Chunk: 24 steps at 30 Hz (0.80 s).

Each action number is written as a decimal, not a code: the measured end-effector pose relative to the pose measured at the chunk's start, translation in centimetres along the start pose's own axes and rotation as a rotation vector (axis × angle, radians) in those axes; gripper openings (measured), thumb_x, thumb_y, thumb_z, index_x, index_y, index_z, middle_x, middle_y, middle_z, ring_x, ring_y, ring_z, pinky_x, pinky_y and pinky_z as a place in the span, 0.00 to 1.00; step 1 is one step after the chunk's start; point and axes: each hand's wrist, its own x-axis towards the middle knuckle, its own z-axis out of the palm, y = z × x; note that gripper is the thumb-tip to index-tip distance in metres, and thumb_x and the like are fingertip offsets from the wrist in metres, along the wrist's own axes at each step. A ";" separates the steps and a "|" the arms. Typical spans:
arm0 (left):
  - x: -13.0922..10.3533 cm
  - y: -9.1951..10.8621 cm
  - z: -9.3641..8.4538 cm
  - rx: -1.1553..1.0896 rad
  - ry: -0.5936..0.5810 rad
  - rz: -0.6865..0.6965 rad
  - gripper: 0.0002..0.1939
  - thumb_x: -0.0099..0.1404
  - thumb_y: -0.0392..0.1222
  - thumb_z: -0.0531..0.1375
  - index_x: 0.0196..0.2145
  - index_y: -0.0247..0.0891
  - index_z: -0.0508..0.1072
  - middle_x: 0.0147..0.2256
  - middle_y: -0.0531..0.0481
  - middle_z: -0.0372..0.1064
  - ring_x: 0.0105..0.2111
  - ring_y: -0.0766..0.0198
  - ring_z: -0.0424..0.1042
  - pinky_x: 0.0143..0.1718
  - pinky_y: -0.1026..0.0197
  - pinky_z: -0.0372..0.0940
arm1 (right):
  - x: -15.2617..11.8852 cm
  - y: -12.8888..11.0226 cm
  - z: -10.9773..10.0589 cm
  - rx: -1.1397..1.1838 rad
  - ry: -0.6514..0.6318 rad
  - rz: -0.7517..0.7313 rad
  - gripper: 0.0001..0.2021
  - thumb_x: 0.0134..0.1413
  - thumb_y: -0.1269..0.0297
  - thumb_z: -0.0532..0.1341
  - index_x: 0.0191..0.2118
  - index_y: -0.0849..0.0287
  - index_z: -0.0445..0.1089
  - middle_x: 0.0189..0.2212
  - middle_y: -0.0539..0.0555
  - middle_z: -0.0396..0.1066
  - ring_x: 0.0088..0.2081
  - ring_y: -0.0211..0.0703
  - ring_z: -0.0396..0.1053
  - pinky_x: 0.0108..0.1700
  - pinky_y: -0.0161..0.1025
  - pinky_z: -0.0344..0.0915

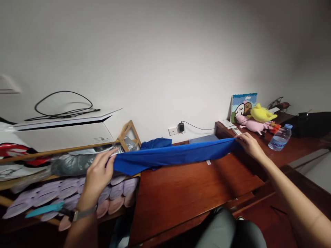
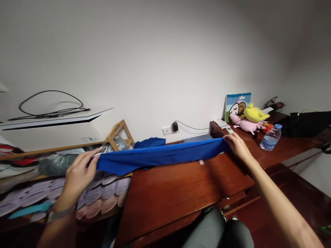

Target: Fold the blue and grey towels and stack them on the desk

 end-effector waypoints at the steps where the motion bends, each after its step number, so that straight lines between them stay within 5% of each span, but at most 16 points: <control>1: -1.3 -0.1 0.2 0.006 0.013 0.005 0.20 0.79 0.51 0.49 0.55 0.40 0.75 0.52 0.48 0.75 0.53 0.57 0.75 0.61 0.49 0.68 | -0.4 0.1 0.3 0.004 0.007 0.002 0.19 0.71 0.49 0.53 0.49 0.57 0.74 0.47 0.62 0.73 0.48 0.49 0.74 0.53 0.43 0.70; 7: -14.1 -2.4 7.0 -0.003 -0.062 0.017 0.16 0.76 0.46 0.51 0.48 0.41 0.78 0.44 0.44 0.81 0.47 0.53 0.80 0.54 0.52 0.74 | -8.1 3.0 5.8 0.043 -0.128 0.057 0.19 0.70 0.53 0.52 0.51 0.57 0.75 0.46 0.62 0.75 0.45 0.48 0.75 0.51 0.44 0.73; 13: -25.6 -0.4 13.3 -0.065 -0.313 -0.056 0.17 0.73 0.40 0.50 0.40 0.46 0.80 0.42 0.49 0.82 0.45 0.54 0.83 0.48 0.53 0.79 | -17.9 6.5 13.2 0.040 -0.283 0.153 0.18 0.67 0.59 0.50 0.44 0.56 0.78 0.47 0.63 0.79 0.51 0.56 0.77 0.56 0.54 0.74; 18: -29.8 0.2 14.4 0.024 -0.394 -0.039 0.17 0.71 0.41 0.51 0.42 0.46 0.81 0.46 0.47 0.82 0.47 0.52 0.82 0.48 0.50 0.79 | -22.1 8.0 15.0 0.020 -0.288 0.165 0.19 0.67 0.59 0.51 0.43 0.55 0.81 0.49 0.66 0.78 0.50 0.59 0.79 0.53 0.49 0.76; 24: -32.4 -1.6 13.2 0.144 -0.474 0.168 0.19 0.74 0.43 0.50 0.44 0.43 0.82 0.46 0.46 0.82 0.45 0.53 0.82 0.45 0.52 0.77 | -25.9 10.8 15.5 -0.158 -0.310 0.162 0.23 0.69 0.54 0.48 0.49 0.54 0.80 0.53 0.62 0.77 0.51 0.55 0.77 0.53 0.50 0.75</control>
